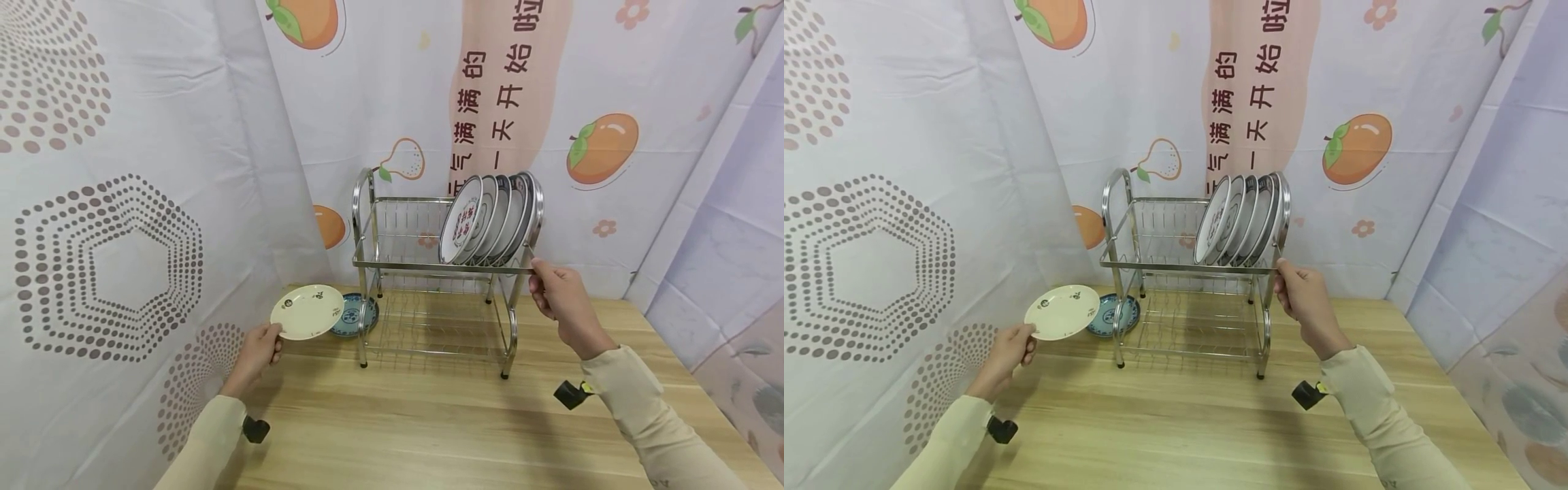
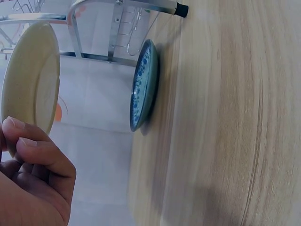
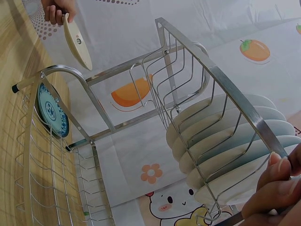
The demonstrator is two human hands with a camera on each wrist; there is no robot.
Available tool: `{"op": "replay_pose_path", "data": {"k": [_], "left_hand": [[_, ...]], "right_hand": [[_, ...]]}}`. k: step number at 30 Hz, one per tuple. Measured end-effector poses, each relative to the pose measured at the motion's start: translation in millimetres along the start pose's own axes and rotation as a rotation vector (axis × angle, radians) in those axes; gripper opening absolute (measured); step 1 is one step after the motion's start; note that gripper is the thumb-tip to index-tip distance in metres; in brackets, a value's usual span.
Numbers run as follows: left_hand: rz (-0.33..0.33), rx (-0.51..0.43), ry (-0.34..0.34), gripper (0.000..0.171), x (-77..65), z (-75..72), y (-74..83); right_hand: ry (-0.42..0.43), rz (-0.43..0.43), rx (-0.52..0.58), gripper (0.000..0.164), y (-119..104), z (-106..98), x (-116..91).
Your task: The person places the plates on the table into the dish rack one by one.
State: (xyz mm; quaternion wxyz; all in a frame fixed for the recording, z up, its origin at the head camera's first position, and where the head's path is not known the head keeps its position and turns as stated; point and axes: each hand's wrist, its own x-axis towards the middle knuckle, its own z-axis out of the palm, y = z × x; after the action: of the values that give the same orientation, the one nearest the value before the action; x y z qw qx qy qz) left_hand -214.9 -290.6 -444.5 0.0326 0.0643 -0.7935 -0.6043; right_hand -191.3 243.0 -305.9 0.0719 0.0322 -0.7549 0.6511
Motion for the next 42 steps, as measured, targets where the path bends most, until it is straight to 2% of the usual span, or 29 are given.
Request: {"op": "replay_pose_path", "data": {"k": [6,20,29,34,42], "left_hand": [[0.036,-0.010,-0.020,0.033,-6.9,2.2,4.3],[0.027,-0.003,-0.108,0.031,-17.9,9.4,16.4],[0.048,-0.030,-0.119,0.028,-26.6,18.1,23.4],[0.052,-0.067,-0.160,0.027,-28.9,21.8,23.5],[0.085,-0.065,-0.200,0.027,-32.1,27.1,23.0]], "right_hand": [[0.003,0.000,0.006,0.050,-1,-1,0],[0.009,0.016,0.007,0.049,1,-2,-1],[0.011,0.020,0.025,0.049,2,-2,0],[0.011,0.021,0.020,0.049,2,-2,0],[0.008,0.022,0.012,0.049,0,-1,1]]}}
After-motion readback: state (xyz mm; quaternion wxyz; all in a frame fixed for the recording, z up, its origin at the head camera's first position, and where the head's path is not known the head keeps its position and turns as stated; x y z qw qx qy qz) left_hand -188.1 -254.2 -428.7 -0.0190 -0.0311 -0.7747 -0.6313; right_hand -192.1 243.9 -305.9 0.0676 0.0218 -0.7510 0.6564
